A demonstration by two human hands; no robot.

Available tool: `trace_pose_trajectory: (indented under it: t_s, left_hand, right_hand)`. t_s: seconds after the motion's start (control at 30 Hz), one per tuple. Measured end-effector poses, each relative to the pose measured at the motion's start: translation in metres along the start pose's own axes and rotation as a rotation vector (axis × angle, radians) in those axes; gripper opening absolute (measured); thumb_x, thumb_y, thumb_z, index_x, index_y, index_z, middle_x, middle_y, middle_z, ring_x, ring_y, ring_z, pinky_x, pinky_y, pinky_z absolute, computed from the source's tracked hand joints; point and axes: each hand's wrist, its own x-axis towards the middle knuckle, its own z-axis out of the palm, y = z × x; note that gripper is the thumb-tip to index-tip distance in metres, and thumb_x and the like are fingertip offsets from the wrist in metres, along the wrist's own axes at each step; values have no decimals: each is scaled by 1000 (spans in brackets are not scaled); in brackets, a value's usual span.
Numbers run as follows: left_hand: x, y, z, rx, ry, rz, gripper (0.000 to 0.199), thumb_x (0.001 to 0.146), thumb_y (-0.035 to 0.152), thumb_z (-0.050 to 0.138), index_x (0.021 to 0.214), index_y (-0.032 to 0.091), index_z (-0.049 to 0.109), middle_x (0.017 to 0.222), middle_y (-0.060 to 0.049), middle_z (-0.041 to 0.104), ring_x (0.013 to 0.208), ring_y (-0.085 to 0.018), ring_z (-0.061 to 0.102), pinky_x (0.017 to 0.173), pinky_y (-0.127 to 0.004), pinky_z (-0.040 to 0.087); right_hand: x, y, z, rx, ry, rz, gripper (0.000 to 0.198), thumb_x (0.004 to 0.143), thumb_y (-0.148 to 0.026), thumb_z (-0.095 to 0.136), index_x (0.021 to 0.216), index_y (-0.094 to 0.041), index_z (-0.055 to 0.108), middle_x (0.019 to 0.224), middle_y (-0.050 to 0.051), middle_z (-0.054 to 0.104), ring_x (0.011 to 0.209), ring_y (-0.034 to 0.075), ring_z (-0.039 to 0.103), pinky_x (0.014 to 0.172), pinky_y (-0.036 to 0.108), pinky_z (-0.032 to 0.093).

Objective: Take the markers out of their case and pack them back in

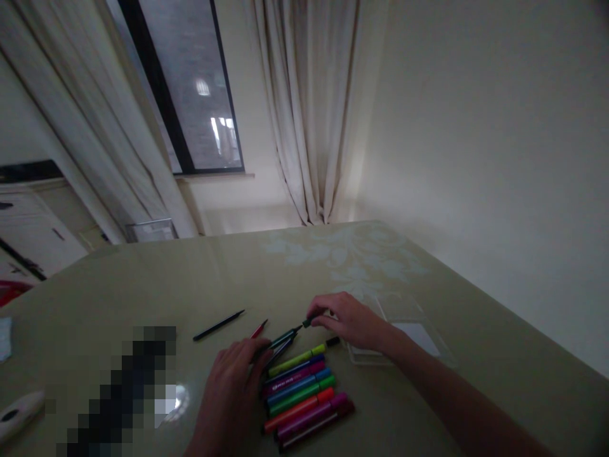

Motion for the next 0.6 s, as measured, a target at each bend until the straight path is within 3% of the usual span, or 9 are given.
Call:
trace_pose_trajectory:
  t_s: [0.23,0.5,0.6]
  left_hand:
    - [0,0,3,-73,4,22,28,100,49,54,103,29,73,101,-3,78,93,-24,73,82,-36,59]
    - [-5,10,4,-233,44,-26,28,99,48,57,99,27,76,98,-5,78,90,-24,75,81,-34,61]
    - [-7,18,3,-298,7,-78,28,98,48,58,98,27,76,94,-3,79,84,-22,75,77,-31,62]
  right_hand:
    - [0,-9,5,128,14,45,11,90,-23,71,95,-20,80,83,2,77,75,15,65,72,24,46]
    - [2,-9,11,325,72,169,12,82,-25,75,88,-18,82,77,3,77,72,17,67,68,26,49]
    - [1,-8,9,388,64,184,14,82,-27,75,90,-18,82,78,4,78,73,17,68,68,26,50]
